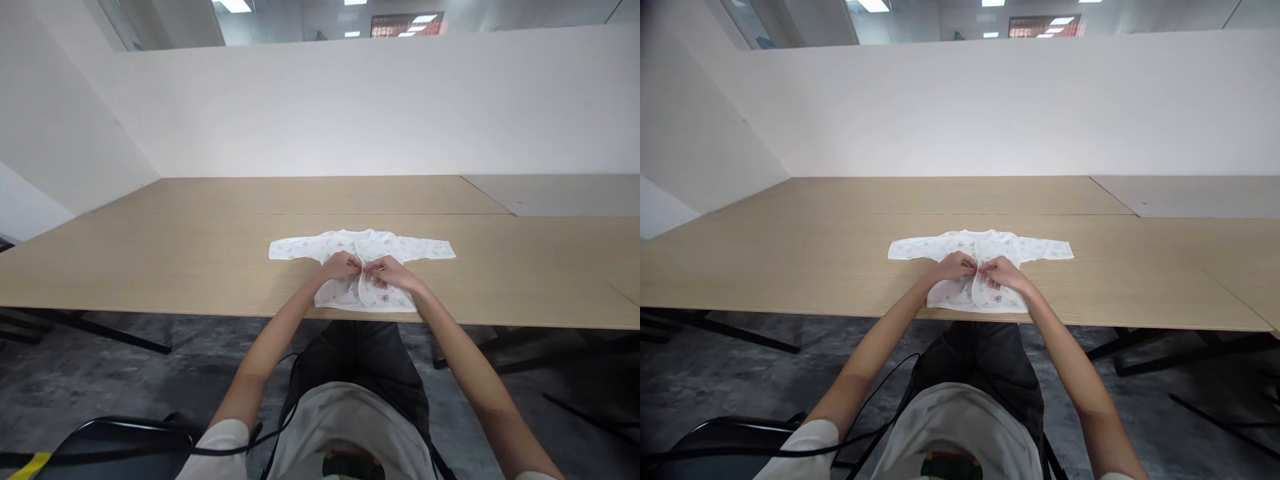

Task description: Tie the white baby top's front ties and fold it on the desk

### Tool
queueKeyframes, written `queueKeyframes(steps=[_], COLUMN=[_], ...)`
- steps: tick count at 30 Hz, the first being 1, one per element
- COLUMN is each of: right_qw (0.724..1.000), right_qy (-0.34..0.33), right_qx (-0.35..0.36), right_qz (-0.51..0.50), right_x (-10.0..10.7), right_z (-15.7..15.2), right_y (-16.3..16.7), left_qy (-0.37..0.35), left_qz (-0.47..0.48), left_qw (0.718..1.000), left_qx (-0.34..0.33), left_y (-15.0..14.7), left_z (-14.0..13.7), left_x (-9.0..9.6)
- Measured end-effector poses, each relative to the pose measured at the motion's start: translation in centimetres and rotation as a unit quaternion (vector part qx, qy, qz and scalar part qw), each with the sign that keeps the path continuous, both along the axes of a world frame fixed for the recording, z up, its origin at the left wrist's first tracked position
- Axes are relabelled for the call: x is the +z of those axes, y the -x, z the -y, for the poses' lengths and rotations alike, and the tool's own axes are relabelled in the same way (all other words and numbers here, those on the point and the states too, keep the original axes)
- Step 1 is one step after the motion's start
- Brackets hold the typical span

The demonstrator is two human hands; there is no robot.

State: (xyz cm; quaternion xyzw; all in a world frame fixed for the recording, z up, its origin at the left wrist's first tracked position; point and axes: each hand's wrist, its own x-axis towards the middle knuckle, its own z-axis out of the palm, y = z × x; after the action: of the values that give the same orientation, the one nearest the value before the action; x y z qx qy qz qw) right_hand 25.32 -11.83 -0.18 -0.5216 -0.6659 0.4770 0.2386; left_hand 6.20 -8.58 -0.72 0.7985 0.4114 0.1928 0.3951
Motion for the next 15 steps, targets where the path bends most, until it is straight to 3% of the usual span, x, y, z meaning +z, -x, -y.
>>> queueKeyframes(steps=[15], right_qw=[0.99], right_qy=[-0.101], right_qx=[-0.034], right_qz=[0.097], right_x=[0.1], right_z=[0.7], right_y=[1.1], left_qy=[0.002], left_qz=[0.022], left_qw=[1.0], left_qx=[0.007], left_y=[0.4], left_z=[0.3], left_x=[0.2])
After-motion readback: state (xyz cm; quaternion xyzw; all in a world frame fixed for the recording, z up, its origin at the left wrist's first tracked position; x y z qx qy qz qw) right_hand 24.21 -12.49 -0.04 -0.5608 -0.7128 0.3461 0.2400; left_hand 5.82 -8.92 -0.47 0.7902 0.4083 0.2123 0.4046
